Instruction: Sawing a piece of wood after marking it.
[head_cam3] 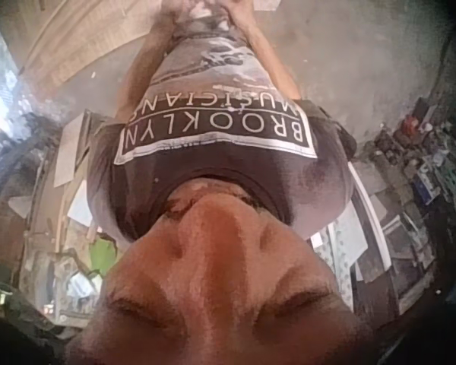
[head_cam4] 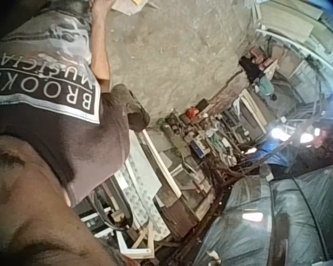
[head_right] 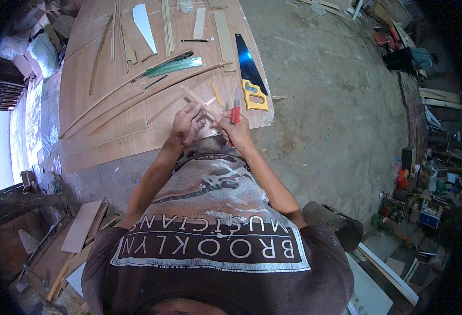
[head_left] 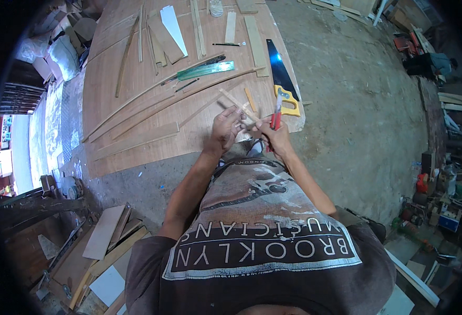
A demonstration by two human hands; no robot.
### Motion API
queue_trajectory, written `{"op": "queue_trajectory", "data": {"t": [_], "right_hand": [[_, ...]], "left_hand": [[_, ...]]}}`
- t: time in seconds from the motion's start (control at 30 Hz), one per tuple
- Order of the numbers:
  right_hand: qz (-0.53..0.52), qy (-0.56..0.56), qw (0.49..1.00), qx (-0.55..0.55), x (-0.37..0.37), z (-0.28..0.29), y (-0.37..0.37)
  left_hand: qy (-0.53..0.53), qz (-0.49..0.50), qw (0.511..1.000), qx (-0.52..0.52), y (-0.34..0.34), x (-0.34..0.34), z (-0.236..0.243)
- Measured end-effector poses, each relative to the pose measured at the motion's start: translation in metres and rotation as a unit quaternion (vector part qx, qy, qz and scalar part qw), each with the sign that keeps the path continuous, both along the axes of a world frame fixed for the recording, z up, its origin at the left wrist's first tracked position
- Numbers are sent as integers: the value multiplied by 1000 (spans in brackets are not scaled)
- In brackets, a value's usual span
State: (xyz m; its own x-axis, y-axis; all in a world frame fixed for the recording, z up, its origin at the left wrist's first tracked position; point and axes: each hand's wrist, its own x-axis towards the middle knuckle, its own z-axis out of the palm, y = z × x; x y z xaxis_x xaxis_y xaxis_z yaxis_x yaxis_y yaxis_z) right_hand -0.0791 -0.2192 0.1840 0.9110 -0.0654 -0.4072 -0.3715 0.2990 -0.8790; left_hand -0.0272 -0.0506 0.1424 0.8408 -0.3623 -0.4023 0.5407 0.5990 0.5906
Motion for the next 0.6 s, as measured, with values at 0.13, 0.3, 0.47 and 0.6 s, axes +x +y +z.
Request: {"op": "queue_trajectory", "data": {"t": [0.13,0.3,0.47,0.6], "right_hand": [[24,-1,1000,-8,-2,-1,2],[24,22,999,-3,-5,2,3],[55,27,998,7,-9,3,5],[81,17,992,-94,-9,-10,2]], "left_hand": [[2,-39,999,2,-5,-3,8],[-7,-71,997,44,-9,-4,13],[-23,-40,994,104,-18,-9,27],[-27,-93,992,78,-12,-8,15]]}}
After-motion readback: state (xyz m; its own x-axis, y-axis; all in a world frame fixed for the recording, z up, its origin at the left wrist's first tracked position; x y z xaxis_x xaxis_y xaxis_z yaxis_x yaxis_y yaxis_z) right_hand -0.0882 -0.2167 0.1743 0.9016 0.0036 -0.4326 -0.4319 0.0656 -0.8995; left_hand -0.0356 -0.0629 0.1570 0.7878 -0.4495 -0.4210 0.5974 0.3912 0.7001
